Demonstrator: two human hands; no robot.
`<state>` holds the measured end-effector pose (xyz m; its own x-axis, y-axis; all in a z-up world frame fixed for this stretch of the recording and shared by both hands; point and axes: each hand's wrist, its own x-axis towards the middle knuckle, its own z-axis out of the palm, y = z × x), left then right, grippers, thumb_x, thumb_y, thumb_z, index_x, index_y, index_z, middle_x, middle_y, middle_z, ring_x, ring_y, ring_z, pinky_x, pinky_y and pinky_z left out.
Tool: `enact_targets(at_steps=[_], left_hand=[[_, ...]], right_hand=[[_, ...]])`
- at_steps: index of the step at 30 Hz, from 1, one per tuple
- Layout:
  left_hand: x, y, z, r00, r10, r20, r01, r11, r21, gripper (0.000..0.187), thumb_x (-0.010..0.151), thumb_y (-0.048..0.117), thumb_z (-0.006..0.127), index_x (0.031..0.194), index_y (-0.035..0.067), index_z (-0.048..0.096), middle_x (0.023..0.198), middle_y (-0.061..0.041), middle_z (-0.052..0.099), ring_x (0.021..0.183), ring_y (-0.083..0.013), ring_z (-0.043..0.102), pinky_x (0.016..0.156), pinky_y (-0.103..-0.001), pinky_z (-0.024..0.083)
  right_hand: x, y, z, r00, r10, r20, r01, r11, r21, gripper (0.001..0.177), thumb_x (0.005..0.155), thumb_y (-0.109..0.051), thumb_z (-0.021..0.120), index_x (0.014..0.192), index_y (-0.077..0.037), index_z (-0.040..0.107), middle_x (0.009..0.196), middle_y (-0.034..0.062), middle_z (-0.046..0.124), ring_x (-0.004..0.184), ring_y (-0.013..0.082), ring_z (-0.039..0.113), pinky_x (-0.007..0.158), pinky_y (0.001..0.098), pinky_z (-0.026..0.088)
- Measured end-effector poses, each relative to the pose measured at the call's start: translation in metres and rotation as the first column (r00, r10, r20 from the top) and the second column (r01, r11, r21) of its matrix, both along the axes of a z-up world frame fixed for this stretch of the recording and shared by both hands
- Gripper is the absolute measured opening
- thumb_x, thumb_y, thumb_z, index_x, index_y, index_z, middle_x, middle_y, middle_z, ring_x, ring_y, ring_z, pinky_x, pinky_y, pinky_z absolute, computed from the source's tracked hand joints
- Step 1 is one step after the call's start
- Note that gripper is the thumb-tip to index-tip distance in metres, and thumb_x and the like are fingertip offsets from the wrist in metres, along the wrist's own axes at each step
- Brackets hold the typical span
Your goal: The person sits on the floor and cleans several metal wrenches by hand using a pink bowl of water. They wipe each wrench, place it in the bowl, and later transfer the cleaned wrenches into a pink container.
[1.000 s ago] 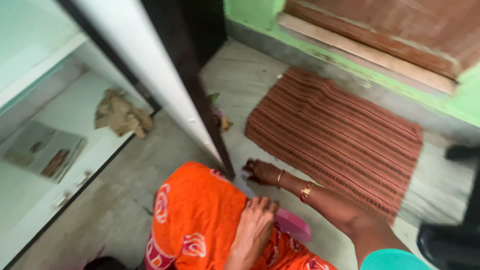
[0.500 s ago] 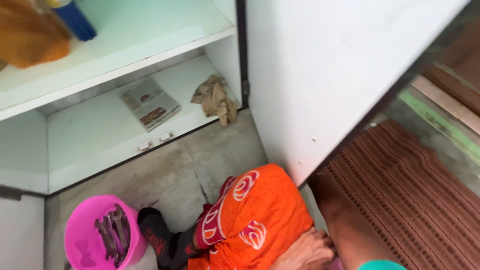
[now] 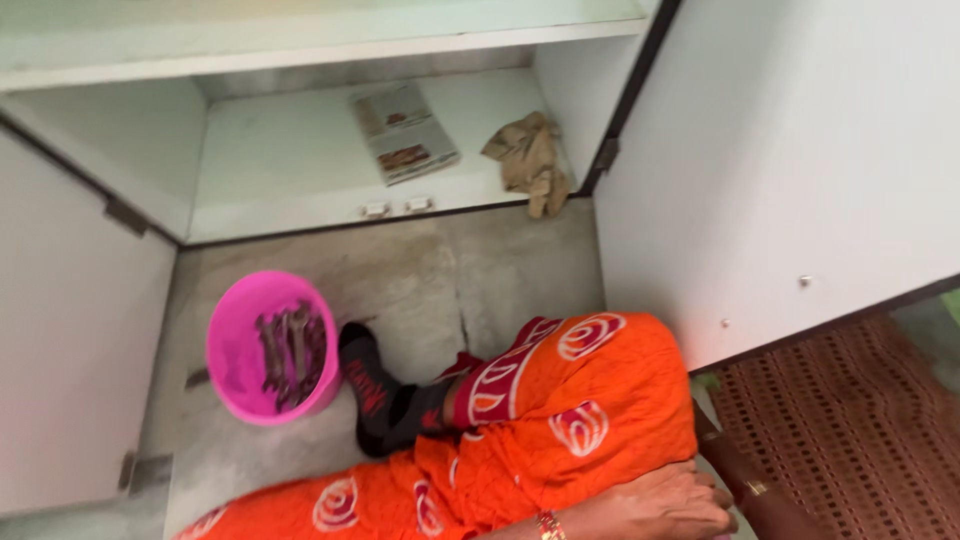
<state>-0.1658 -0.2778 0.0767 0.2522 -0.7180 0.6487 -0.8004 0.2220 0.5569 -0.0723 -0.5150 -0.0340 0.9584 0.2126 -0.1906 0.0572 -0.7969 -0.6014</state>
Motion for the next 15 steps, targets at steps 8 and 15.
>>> enact_targets(at_steps=[8,15], left_hand=[[-0.001,-0.046,-0.020,0.990,-0.038,0.139,0.037,0.999,0.004,0.033,0.109,0.024,0.036,0.138,0.015,0.050,0.133,-0.008,0.054,0.126,-0.0254,0.052,0.103,-0.046,0.038],[-0.015,-0.112,-0.030,0.988,0.076,0.136,-0.073,0.997,-0.023,0.021,0.103,0.025,0.043,0.117,0.019,0.057,0.129,-0.002,0.058,0.112,-0.0145,0.057,0.094,-0.034,0.043]], right_hand=[[-0.074,-0.007,0.072,0.981,0.117,-0.157,-0.103,0.990,0.097,0.038,0.090,-0.027,0.060,0.119,-0.003,0.061,0.115,0.0160,0.063,0.102,0.0300,0.068,0.088,0.0367,0.057],[-0.103,-0.050,0.155,0.965,0.181,-0.191,-0.159,0.979,0.125,0.035,0.091,-0.027,0.059,0.116,-0.003,0.063,0.111,0.0134,0.064,0.102,0.0270,0.069,0.088,0.0347,0.058]])
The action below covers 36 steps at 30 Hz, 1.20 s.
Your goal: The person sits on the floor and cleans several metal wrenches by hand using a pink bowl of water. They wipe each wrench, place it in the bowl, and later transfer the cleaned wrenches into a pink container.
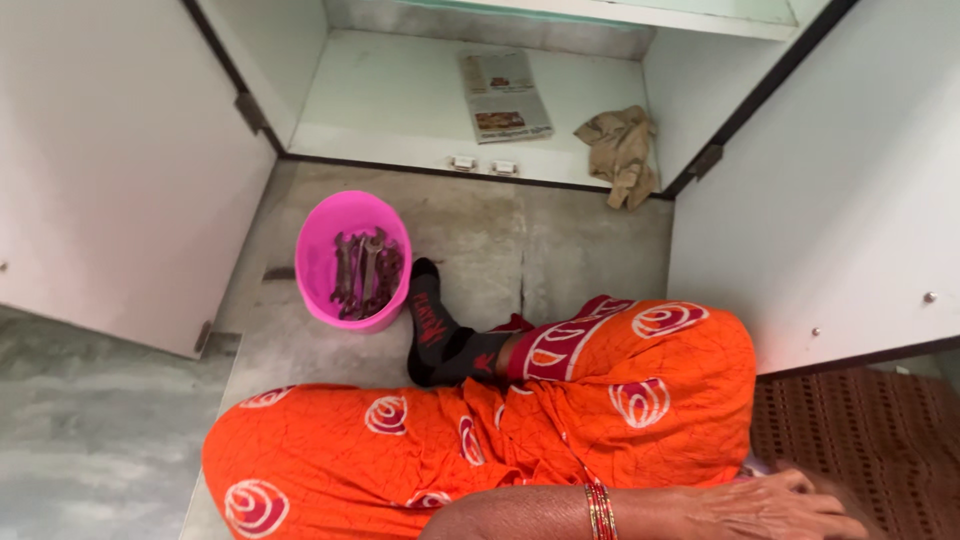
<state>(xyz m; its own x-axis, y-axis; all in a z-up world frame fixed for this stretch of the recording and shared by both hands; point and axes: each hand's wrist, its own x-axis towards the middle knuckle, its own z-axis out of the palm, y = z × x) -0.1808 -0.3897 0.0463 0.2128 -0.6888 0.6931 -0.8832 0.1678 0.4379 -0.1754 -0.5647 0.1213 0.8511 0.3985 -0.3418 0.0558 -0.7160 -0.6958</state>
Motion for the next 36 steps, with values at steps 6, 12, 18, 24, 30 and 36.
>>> enact_targets(at_steps=[6,12,18,24,30,36], left_hand=[[0.000,0.062,0.090,0.971,0.226,0.079,-0.208,0.960,-0.185,0.025,0.099,0.022,0.050,0.120,0.020,0.063,0.117,-0.003,0.062,0.102,-0.0204,0.063,0.094,-0.034,0.051],[0.000,0.156,0.149,0.900,0.434,-0.042,-0.428,0.860,-0.278,0.024,0.105,0.017,0.062,0.127,0.028,0.067,0.105,0.003,0.062,0.096,-0.0159,0.063,0.087,-0.030,0.050],[0.020,0.233,0.153,0.748,0.590,-0.304,-0.658,0.717,-0.229,0.028,0.095,0.008,0.071,0.119,0.021,0.073,0.095,-0.002,0.065,0.095,-0.0189,0.063,0.088,-0.034,0.054],[0.041,0.272,0.124,0.555,0.635,-0.537,-0.798,0.588,-0.130,0.032,0.094,-0.004,0.062,0.116,0.015,0.075,0.093,-0.002,0.068,0.088,-0.0195,0.063,0.079,-0.034,0.054],[0.063,0.309,0.095,0.309,0.552,-0.774,-0.884,0.467,-0.020,0.027,0.091,0.000,0.064,0.113,0.012,0.076,0.093,-0.007,0.068,0.078,-0.0205,0.067,0.070,-0.034,0.053],[0.074,0.358,0.058,0.188,0.647,-0.739,-0.950,0.312,0.031,0.016,0.094,0.011,0.069,0.107,0.010,0.078,0.095,-0.009,0.070,0.083,-0.0238,0.068,0.072,-0.033,0.052]], right_hand=[[-0.010,0.011,0.069,0.976,0.042,0.214,-0.068,0.991,0.119,0.033,0.092,-0.028,0.057,0.113,-0.003,0.064,0.108,0.0111,0.065,0.101,0.0243,0.070,0.088,0.0329,0.059],[0.002,0.123,0.105,0.850,-0.068,0.523,-0.071,0.968,0.241,0.030,0.082,-0.018,0.067,0.109,-0.003,0.066,0.100,0.0084,0.065,0.090,0.0210,0.071,0.078,0.0323,0.058],[0.074,0.223,0.118,0.471,-0.089,0.878,0.086,0.995,0.054,0.015,0.097,-0.010,0.072,0.109,-0.006,0.064,0.099,0.0112,0.065,0.080,0.0279,0.066,0.071,0.0387,0.053],[0.165,0.264,0.094,0.622,0.113,0.775,-0.049,0.993,-0.106,0.024,0.094,-0.019,0.067,0.111,-0.003,0.064,0.105,0.0179,0.068,0.081,0.0338,0.069,0.070,0.0423,0.055],[0.176,0.271,0.064,0.947,0.301,0.110,-0.287,0.949,-0.129,0.049,0.104,-0.045,0.043,0.106,-0.006,0.073,0.083,0.0167,0.075,0.075,0.0307,0.070,0.069,0.0423,0.059],[0.137,0.288,0.059,0.951,0.299,-0.083,-0.243,0.885,0.396,0.062,0.103,-0.049,0.043,0.140,-0.003,0.061,0.132,0.0171,0.071,0.123,0.0270,0.065,0.102,0.0409,0.052]])
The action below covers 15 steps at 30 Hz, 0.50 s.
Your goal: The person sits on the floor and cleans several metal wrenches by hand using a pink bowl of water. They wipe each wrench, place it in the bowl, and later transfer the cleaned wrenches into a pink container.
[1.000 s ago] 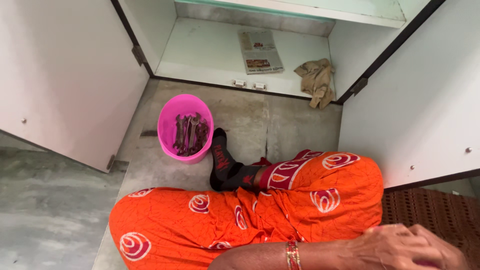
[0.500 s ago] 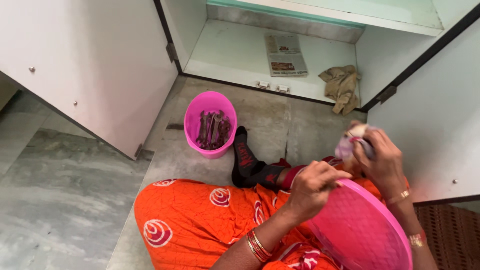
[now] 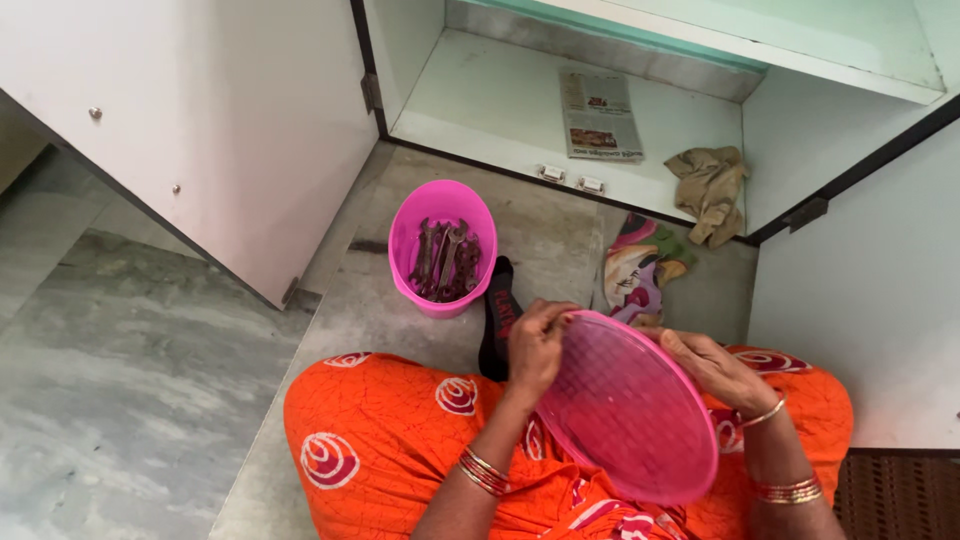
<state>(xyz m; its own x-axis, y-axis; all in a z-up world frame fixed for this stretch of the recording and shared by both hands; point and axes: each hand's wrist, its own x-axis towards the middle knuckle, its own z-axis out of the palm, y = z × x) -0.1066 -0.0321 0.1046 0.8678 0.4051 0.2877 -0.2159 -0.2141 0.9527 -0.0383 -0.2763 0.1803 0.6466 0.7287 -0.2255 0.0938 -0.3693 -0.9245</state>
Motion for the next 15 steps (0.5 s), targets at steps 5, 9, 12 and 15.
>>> enact_targets(at_steps=[5,9,12,15], left_hand=[[0.014,0.033,-0.061,0.993,0.115,-0.009,-0.115,0.993,-0.003,0.017,0.098,0.016,0.067,0.108,0.007,0.076,0.100,-0.012,0.074,0.090,-0.0259,0.071,0.078,-0.034,0.053],[0.030,0.041,-0.118,0.995,0.068,0.068,-0.039,0.930,-0.364,0.029,0.101,0.022,0.062,0.123,0.004,0.069,0.116,-0.014,0.074,0.102,-0.0267,0.067,0.089,-0.032,0.052],[0.027,0.045,-0.154,0.989,0.030,-0.146,-0.098,0.871,-0.481,0.037,0.105,0.033,0.054,0.125,0.005,0.067,0.107,-0.015,0.076,0.096,-0.0318,0.073,0.086,-0.038,0.058],[0.017,0.024,-0.172,0.988,0.001,-0.157,0.039,0.967,0.251,0.036,0.103,0.029,0.051,0.118,0.007,0.075,0.121,-0.012,0.073,0.114,-0.0343,0.068,0.098,-0.043,0.053]], right_hand=[[-0.017,0.027,0.002,0.991,-0.123,0.047,0.128,0.983,-0.128,0.071,0.087,-0.030,0.067,0.153,-0.013,0.047,0.142,0.0134,0.062,0.125,0.0278,0.063,0.100,0.0461,0.056],[-0.009,0.036,-0.002,0.957,-0.245,0.156,0.273,0.944,-0.187,0.060,0.091,-0.028,0.062,0.149,-0.015,0.052,0.140,0.0119,0.066,0.119,0.0297,0.069,0.096,0.0445,0.061],[0.019,0.033,-0.011,0.876,-0.363,0.318,0.425,0.892,-0.154,0.055,0.095,-0.026,0.062,0.148,-0.013,0.054,0.138,0.0155,0.066,0.118,0.0323,0.070,0.096,0.0422,0.059],[0.062,0.026,-0.035,0.753,-0.508,0.418,0.563,0.827,-0.009,0.052,0.100,-0.021,0.065,0.149,-0.009,0.053,0.132,0.0201,0.068,0.118,0.0309,0.070,0.098,0.0382,0.056]])
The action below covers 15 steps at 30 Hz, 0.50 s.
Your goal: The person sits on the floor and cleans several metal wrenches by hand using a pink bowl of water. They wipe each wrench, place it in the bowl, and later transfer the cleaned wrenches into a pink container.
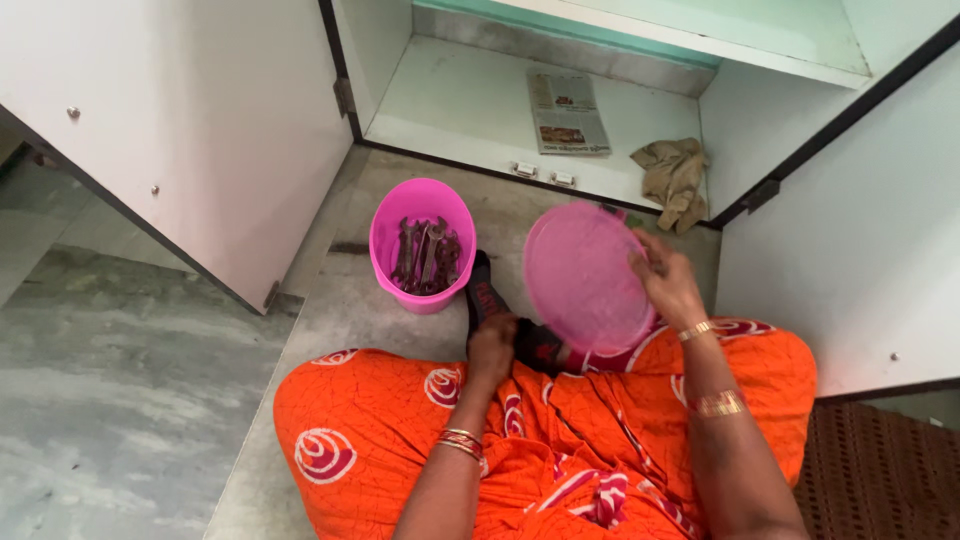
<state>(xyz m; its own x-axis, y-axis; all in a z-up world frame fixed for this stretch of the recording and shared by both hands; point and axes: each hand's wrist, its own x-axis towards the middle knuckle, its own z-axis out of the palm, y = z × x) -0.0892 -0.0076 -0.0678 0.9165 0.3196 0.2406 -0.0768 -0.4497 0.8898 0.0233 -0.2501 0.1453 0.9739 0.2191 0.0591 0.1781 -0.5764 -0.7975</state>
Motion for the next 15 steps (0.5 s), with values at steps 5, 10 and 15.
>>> enact_targets(at_steps=[5,10,15], left_hand=[[-0.013,-0.051,0.020,0.972,-0.232,0.047,0.185,0.867,0.463,0.049,0.095,0.040,0.059,0.130,0.007,0.064,0.134,-0.013,0.065,0.132,-0.0330,0.052,0.111,-0.054,0.030],[-0.008,-0.059,0.051,0.934,-0.289,-0.209,0.354,0.826,0.439,0.057,0.098,0.052,0.053,0.138,0.011,0.057,0.139,-0.013,0.059,0.134,-0.0314,0.050,0.117,-0.061,0.017],[-0.018,-0.070,0.051,0.865,-0.334,-0.375,0.449,0.849,0.279,0.069,0.096,0.059,0.050,0.144,0.009,0.058,0.134,-0.018,0.066,0.127,-0.0368,0.058,0.112,-0.049,0.042]], right_hand=[[0.060,0.008,-0.081,0.927,-0.146,0.344,0.123,0.988,0.090,0.052,0.090,-0.016,0.070,0.140,-0.005,0.061,0.121,0.0186,0.073,0.104,0.0315,0.072,0.089,0.0374,0.056],[0.070,0.013,-0.157,0.955,-0.208,0.210,0.167,0.966,0.199,0.060,0.085,-0.017,0.077,0.138,-0.002,0.053,0.127,0.0223,0.065,0.109,0.0319,0.067,0.090,0.0380,0.054],[0.074,0.024,-0.182,0.932,-0.248,0.263,0.256,0.967,0.004,0.053,0.086,-0.015,0.079,0.134,-0.005,0.059,0.120,0.0237,0.064,0.100,0.0324,0.066,0.086,0.0395,0.055]])
